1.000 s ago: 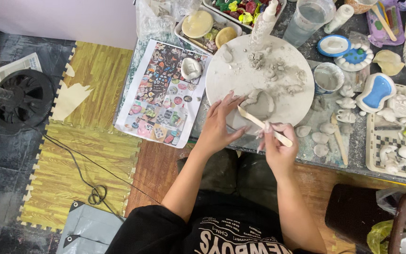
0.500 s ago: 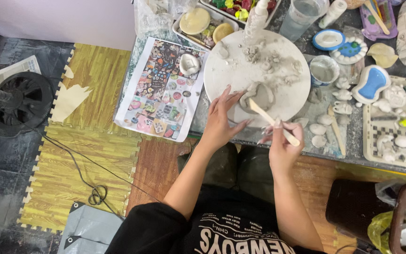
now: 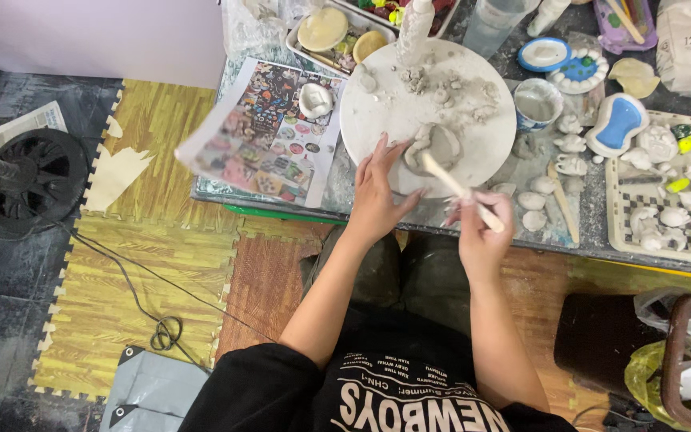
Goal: The person shapes a lump of gray clay into a heart-shaped mold using a wooden modeling tool. They repeatedly smooth and refine the edges and surface of the clay while seated at a cluttered workbench.
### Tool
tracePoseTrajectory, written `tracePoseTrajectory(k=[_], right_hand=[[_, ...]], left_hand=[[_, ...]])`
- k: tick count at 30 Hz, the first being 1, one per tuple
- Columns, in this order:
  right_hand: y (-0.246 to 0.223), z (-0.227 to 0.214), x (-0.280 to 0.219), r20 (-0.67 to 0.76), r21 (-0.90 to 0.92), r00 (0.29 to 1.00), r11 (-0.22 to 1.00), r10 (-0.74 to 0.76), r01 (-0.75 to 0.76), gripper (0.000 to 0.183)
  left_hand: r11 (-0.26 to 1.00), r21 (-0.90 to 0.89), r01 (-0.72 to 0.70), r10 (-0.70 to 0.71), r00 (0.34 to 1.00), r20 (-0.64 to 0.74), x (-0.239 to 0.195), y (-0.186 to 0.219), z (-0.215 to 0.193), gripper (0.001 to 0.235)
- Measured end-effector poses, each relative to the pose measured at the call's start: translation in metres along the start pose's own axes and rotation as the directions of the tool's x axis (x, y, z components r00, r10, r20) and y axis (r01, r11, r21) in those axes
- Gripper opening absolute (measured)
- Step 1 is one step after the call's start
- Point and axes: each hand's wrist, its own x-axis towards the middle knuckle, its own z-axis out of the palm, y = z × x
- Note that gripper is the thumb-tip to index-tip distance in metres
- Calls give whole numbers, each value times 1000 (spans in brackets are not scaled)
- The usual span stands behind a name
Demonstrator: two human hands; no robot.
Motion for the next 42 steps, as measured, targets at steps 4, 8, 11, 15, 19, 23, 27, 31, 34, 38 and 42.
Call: tracePoseTrajectory(k=[4, 8, 11, 15, 19, 23, 27, 31, 34, 38, 42], right_hand=[[-1, -8, 11, 202, -273, 977, 962, 68, -10, 7], [-14, -29, 24, 175, -289, 976, 954, 128, -73, 7], [-21, -39, 24, 212, -248, 976, 969, 51, 3, 5], [-21, -40, 36, 339, -364, 939, 928, 50, 82, 9], [-23, -50, 60, 249, -284, 966, 959, 65, 9, 12], [-27, -55, 74, 298, -188, 955, 980, -11, 70, 18], [-29, -46, 89, 372, -223, 927, 973, 38, 50, 13], [-31, -46, 110, 526, -292, 848, 923, -65, 251, 13], [-29, -52, 121, 578, -227, 814, 948, -54, 224, 12], [-20, -56, 126, 595, -30, 804, 999, -15, 41, 7], [-5, -61, 121, 580, -89, 814, 994, 3, 60, 9]], left_hand=[[996, -78, 39, -35, 998, 60, 3, -4, -9, 115], [996, -89, 13, -5, 996, 90, 8, -9, -16, 115], [996, -88, 25, -15, 994, 110, 9, -10, -19, 113], [991, -14, 133, -128, 972, 195, 26, -13, -23, 108], [988, 28, 151, -153, 945, 288, 54, -19, -34, 106], [999, -38, -6, 16, 962, 274, 74, -24, -38, 109], [999, -4, -49, 48, 944, 327, 83, -23, -41, 105], [996, 18, -87, 77, 946, 314, 85, -24, -40, 104], [993, 25, -119, 106, 948, 300, 85, -26, -40, 105], [988, 25, -155, 142, 950, 278, 86, -27, -40, 106], [980, 53, -194, 173, 948, 269, 89, -29, -38, 107]])
